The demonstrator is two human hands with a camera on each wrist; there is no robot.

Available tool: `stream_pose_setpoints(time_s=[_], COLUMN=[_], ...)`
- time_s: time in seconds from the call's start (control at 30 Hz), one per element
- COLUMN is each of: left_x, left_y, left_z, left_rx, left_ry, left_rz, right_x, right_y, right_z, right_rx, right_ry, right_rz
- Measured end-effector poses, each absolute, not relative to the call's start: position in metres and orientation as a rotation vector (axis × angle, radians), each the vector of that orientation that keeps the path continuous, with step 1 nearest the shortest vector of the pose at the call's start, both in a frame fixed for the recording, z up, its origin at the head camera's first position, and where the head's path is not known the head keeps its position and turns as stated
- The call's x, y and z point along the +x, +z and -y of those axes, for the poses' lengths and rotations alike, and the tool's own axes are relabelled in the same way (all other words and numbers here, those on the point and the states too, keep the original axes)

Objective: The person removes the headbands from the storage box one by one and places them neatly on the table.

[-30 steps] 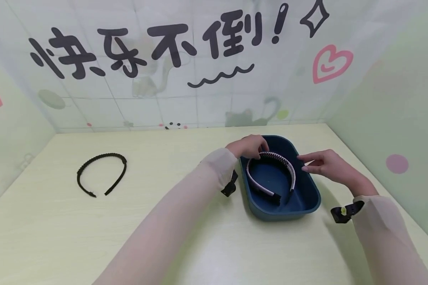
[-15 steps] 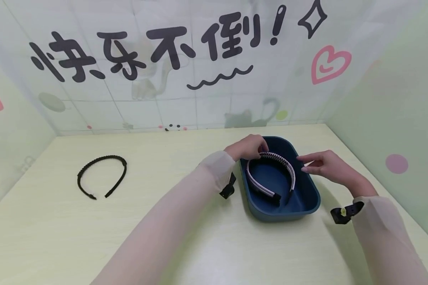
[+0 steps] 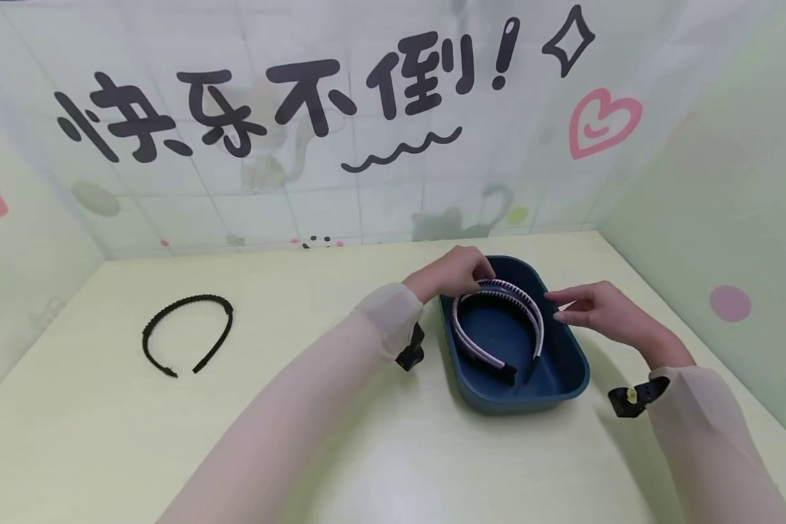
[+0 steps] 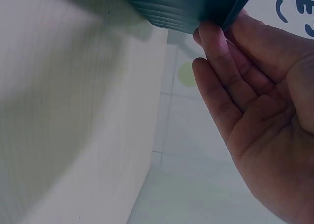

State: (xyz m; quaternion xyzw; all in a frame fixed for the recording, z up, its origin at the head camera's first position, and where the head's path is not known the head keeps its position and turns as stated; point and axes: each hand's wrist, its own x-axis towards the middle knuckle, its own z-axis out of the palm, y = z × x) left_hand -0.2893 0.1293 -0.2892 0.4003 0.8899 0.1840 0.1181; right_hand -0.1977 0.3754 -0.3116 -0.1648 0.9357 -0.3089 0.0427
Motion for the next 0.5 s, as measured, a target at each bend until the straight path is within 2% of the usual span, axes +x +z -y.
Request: stream_pose_setpoints(time_s=[0.5], left_x=[-0.282], left_y=[-0.262], left_z=[-0.105], left_rx=[1.307], left_ry=[0.693], left_rz=[-2.609], right_x=[-0.198], right_y=[-0.312], right_z=[-0.373], right_rx=[-0.552], right_ry=[-0.973], right_rz=[-2.863])
